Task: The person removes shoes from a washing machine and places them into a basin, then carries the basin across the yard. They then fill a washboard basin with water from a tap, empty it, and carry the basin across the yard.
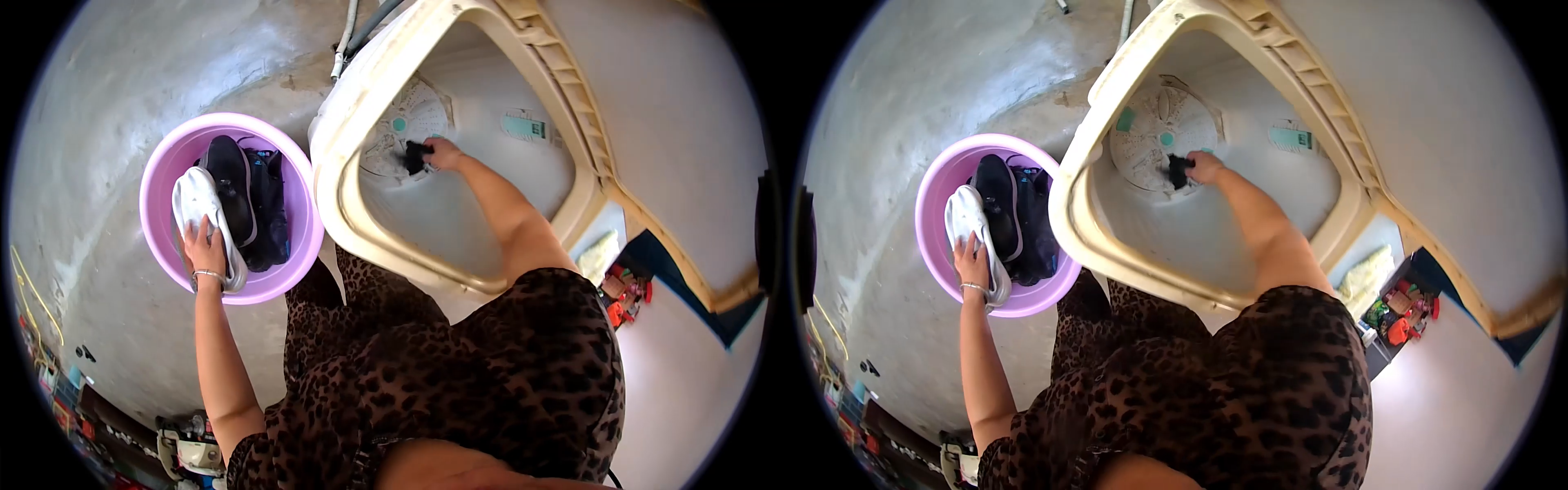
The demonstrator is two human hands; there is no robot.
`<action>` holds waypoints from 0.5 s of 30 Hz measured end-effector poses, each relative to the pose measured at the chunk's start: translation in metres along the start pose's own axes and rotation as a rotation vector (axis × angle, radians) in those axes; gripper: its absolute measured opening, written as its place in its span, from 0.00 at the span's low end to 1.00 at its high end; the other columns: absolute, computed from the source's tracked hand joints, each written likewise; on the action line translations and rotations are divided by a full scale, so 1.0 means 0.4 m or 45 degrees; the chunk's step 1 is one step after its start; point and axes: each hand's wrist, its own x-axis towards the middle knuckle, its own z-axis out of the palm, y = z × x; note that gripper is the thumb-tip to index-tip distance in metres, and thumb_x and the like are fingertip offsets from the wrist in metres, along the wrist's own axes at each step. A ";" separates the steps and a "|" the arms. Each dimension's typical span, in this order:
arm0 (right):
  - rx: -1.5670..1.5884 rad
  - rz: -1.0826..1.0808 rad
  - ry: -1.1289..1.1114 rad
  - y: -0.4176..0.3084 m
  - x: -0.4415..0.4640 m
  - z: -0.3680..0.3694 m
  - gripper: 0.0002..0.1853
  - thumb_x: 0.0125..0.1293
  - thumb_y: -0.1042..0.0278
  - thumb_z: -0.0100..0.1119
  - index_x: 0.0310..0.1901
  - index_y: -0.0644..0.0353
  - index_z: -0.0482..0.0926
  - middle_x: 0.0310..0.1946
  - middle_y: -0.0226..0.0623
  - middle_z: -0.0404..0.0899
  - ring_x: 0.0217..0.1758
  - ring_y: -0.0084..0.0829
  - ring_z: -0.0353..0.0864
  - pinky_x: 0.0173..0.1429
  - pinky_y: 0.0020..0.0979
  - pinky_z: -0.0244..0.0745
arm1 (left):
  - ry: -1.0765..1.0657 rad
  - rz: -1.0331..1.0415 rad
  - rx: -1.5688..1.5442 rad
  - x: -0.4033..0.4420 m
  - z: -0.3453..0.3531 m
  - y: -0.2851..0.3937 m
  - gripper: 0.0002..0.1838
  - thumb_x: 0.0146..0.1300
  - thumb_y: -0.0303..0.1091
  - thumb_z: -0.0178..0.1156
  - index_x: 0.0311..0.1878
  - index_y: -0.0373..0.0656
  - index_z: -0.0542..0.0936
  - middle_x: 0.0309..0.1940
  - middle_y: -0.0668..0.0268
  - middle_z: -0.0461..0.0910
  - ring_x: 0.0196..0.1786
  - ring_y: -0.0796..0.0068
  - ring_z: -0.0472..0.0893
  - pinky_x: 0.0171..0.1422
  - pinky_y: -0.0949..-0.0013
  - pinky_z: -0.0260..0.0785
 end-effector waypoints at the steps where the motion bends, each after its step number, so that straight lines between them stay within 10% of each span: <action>1: 0.140 0.037 0.072 -0.026 -0.035 -0.055 0.17 0.48 0.66 0.58 0.41 0.62 0.75 0.33 0.41 0.78 0.36 0.33 0.76 0.42 0.30 0.70 | -0.051 0.007 0.012 0.008 0.000 -0.006 0.24 0.56 0.40 0.54 0.58 0.51 0.70 0.63 0.48 0.54 0.65 0.48 0.54 0.68 0.57 0.45; 10: 1.511 -0.206 0.554 -0.391 -0.569 -0.323 0.22 0.50 0.72 0.53 0.50 0.65 0.68 0.39 0.35 0.75 0.42 0.29 0.74 0.46 0.31 0.69 | -0.102 0.264 -0.176 -0.011 -0.101 -0.006 0.23 0.57 0.42 0.53 0.55 0.44 0.72 0.54 0.43 0.67 0.58 0.49 0.66 0.64 0.58 0.55; 15: 2.372 -0.565 0.271 -0.548 -0.736 -0.238 0.22 0.54 0.75 0.45 0.54 0.66 0.64 0.49 0.41 0.72 0.51 0.35 0.72 0.57 0.37 0.66 | -0.258 0.277 -1.089 -0.114 -0.235 0.138 0.20 0.61 0.34 0.51 0.56 0.38 0.70 0.52 0.57 0.72 0.56 0.68 0.70 0.59 0.72 0.59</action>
